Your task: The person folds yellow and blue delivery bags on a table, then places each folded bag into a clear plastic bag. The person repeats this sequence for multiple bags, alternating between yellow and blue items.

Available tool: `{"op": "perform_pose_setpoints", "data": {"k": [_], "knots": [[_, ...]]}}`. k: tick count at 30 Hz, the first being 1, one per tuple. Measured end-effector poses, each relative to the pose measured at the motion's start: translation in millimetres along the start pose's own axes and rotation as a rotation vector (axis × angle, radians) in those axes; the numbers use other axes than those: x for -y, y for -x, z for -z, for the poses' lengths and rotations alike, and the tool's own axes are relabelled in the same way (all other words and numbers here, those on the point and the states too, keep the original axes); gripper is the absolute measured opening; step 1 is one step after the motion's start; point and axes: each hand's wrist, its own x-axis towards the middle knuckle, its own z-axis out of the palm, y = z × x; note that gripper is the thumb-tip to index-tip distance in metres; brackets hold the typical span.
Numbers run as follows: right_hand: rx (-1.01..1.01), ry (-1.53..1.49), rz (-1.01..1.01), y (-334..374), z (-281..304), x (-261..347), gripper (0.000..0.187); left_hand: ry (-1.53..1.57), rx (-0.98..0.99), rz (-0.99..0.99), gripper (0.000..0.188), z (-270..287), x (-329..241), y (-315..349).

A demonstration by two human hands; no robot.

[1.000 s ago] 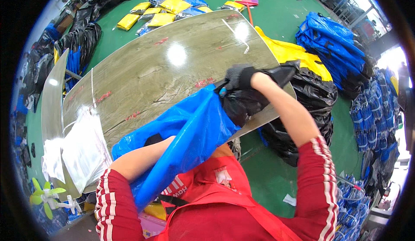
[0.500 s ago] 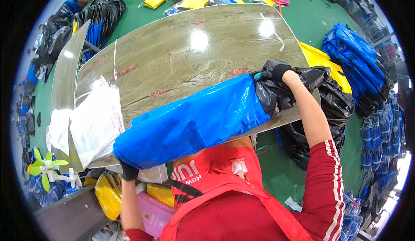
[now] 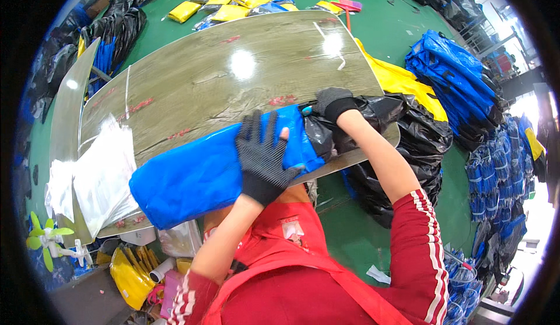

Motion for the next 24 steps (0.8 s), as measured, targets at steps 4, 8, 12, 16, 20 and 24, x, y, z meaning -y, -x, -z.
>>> {"op": "perform_pose_setpoints", "data": {"k": [4,8,12,16,20,24], "knots": [[-0.509,0.238,0.184,33.5,-7.1,-56.9,0.049,-0.123,0.196,0.128,0.092,-41.9,-3.8,-11.3],[-0.356,-0.129,-0.070,37.1,-41.4,-107.9,0.050,0.030,-0.046,-0.096,0.092,-49.7,-2.9,-21.5],[-0.501,-0.406,-0.013,36.9,-66.7,-120.0,0.051,0.064,0.069,-0.096,0.084,-75.7,-39.0,-80.2],[-1.251,-0.263,-0.258,72.0,-77.7,-108.6,0.049,-0.002,0.181,-0.012,0.080,-88.6,-51.1,-102.4],[-1.437,-1.731,-0.668,104.7,-83.3,-78.3,0.047,-0.098,0.268,-0.029,0.080,-92.1,-46.0,-97.7],[-1.153,-1.979,-0.259,103.6,-66.1,-40.9,0.037,-0.099,0.259,-0.060,0.071,-86.7,-50.1,-97.8]]}}
